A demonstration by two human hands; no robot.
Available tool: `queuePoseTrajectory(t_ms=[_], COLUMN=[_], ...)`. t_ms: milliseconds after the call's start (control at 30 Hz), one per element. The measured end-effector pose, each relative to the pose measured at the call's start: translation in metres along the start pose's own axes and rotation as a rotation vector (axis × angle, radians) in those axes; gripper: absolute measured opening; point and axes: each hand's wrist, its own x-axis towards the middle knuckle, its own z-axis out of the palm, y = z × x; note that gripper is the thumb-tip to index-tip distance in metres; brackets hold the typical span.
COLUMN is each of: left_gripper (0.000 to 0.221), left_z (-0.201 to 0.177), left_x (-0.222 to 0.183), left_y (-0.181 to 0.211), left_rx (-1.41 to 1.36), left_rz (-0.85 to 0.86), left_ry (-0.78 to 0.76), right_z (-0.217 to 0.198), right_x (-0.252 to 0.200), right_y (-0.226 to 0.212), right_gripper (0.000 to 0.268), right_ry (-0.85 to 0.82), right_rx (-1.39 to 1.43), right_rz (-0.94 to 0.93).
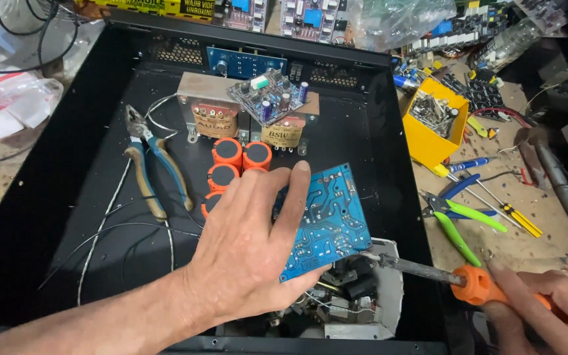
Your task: Soldering components onto a circuit board and using pliers to cut wires while assembling an electronic device.
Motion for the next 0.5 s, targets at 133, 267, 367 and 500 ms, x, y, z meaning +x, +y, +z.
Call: queuePoseTrajectory(t_ms=[133, 267, 367, 500], left_gripper=[0.113, 0.108, 0.108, 0.112], left_z=[-0.002, -0.003, -0.002, -0.001], left_x=[0.001, 0.002, 0.002, 0.001], left_y=[0.001, 0.001, 0.001, 0.001], left_rx=[-0.012, -0.025, -0.026, -0.022], left_rz=[0.003, 0.0, -0.003, -0.004], left_ry=[0.006, 0.01, 0.008, 0.007], right_z=[-0.003, -0.004, -0.003, -0.001], right_x=[0.004, 0.008, 0.007, 0.007], right_y=[-0.002, -0.004, 0.003, 0.011], right_gripper=[0.047, 0.051, 0.054, 0.059], right_ry=[-0.022, -0.065, -0.078, -0.145], right_rx=[-0.013, -0.019, -0.011, -0.04], right_rz=[0.025, -0.007, -0.013, -0.04])
